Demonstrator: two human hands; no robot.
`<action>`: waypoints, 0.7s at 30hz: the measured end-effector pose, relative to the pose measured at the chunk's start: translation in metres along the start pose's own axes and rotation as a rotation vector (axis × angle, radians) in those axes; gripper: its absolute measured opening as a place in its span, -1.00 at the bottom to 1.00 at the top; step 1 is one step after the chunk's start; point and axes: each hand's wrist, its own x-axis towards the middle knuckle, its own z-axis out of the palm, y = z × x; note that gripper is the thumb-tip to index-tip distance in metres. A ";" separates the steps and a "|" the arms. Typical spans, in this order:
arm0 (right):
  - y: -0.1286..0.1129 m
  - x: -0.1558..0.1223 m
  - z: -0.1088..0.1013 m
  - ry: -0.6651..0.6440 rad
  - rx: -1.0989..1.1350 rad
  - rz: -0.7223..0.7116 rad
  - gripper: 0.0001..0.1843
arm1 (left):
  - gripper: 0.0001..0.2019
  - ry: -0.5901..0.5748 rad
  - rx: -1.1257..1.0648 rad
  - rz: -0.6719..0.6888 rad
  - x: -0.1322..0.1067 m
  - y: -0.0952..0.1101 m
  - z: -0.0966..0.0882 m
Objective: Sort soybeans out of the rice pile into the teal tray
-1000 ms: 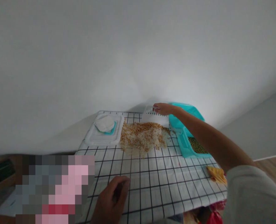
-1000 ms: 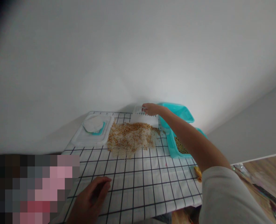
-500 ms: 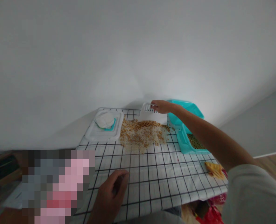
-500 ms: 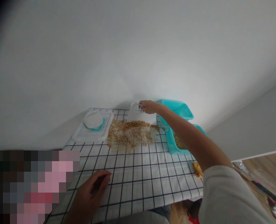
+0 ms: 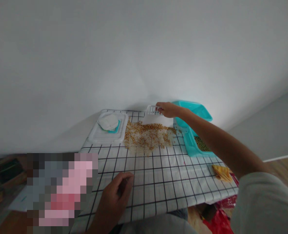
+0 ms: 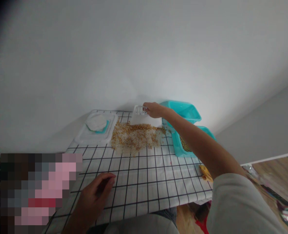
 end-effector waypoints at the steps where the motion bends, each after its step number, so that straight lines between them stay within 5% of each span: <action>1: -0.001 -0.001 0.000 0.003 0.000 -0.001 -0.68 | -0.73 -0.002 0.005 0.003 0.000 -0.001 0.000; 15: -0.014 -0.017 -0.003 0.027 0.004 -0.015 -0.71 | -0.69 0.026 0.008 -0.009 -0.001 0.007 0.004; 21: -0.019 -0.024 -0.001 0.052 0.011 -0.021 -0.74 | -0.78 -0.171 0.217 0.103 -0.004 0.015 0.003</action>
